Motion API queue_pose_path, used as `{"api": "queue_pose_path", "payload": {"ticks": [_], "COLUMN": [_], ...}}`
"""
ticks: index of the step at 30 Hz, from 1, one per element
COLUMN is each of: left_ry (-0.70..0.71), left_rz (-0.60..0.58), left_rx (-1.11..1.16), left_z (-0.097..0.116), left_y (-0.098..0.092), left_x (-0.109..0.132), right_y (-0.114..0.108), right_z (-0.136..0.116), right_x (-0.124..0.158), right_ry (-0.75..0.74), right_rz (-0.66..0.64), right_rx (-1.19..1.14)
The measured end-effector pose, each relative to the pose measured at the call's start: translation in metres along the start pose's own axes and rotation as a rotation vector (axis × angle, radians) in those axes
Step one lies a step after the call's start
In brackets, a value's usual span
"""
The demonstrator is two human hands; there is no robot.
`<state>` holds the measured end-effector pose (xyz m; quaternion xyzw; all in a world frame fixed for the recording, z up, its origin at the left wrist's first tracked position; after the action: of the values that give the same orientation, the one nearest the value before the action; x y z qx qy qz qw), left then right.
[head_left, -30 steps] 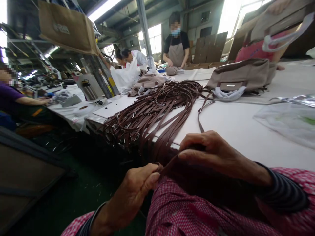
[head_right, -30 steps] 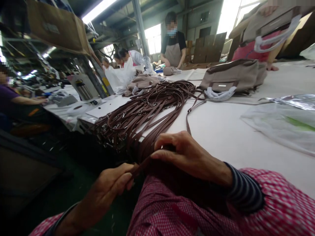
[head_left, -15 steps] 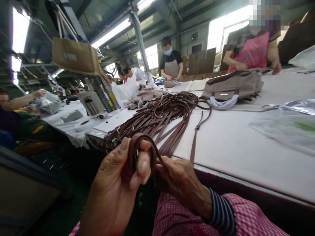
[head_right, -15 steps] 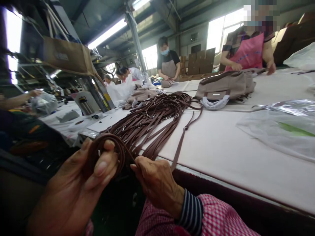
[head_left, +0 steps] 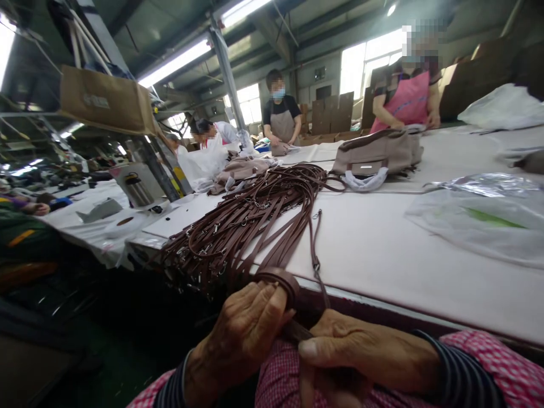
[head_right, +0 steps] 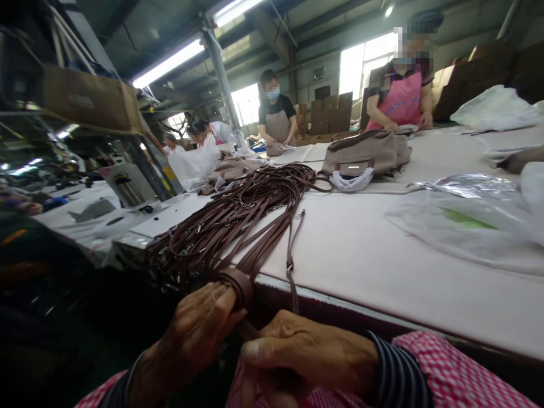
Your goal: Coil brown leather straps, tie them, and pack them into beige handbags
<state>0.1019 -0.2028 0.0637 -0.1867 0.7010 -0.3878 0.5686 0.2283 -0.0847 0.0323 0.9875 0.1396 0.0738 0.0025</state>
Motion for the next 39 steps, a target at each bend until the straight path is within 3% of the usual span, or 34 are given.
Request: {"api": "queue_pose_path", "payload": {"ticks": [5, 7, 10, 13, 16, 21, 24, 27, 29, 31, 34, 37, 39], "left_ry": [0.216, 0.27, 0.284, 0.274, 0.279, 0.043, -0.15, -0.473, -0.706, -0.862, -0.949, -1.012, -1.051], "left_rz": [-0.302, -0.304, -0.23, -0.228, -0.33, -0.46, -0.701, -0.868, -0.863, -0.784, -0.569, -0.377, -0.326], "left_rx": [-0.01, -0.018, 0.035, 0.074, 0.188, 0.554, 0.89, 1.181, 1.366, 1.536, 1.696, 1.728, 1.734], "left_z": [0.027, 0.031, 0.019, -0.002, -0.004, 0.031, 0.053, 0.061, 0.061, 0.061, 0.059, 0.057, 0.058], "left_y": [0.002, 0.001, 0.005, 0.023, 0.048, 0.061, 0.064, 0.07, 0.074, 0.076, 0.074, 0.076, 0.082], "left_x": [0.015, 0.013, 0.008, 0.006, -0.004, -0.066, -0.098, -0.108, -0.11, -0.114, -0.128, -0.137, -0.139], "right_y": [-0.002, -0.001, 0.001, 0.004, 0.008, 0.01, 0.001, -0.01, -0.017, -0.024, -0.031, -0.031, -0.029], "right_z": [0.006, 0.012, 0.031, 0.05, 0.058, 0.076, 0.09, 0.092, 0.083, 0.07, 0.06, 0.077, 0.094], "right_x": [0.047, 0.072, 0.121, 0.177, 0.23, 0.288, 0.307, 0.315, 0.319, 0.324, 0.331, 0.327, 0.315], "right_ry": [0.315, 0.415, 0.495, 0.495, 0.495, 0.526, 0.483, 0.426, 0.41, 0.389, 0.327, 0.301, 0.329], "right_rz": [-0.002, 0.029, 0.111, 0.238, 0.434, 0.667, 0.827, 0.94, 0.984, 1.01, 1.024, 0.97, 0.916], "right_rx": [-0.062, -0.069, -0.078, 0.002, 0.06, -0.073, -0.094, -0.039, 0.016, 0.092, 0.124, -0.041, -0.09]}}
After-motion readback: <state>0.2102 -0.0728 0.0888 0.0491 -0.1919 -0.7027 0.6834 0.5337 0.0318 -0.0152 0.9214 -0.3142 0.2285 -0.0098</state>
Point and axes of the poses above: each hand's wrist, its own x-axis away from the middle knuckle, its own y-axis out of the palm, z = x × y, the point moved 4 cm from there along -x, towards the middle knuckle, and after that the axes turned 6 degrees about x, right-handed, at the moved point
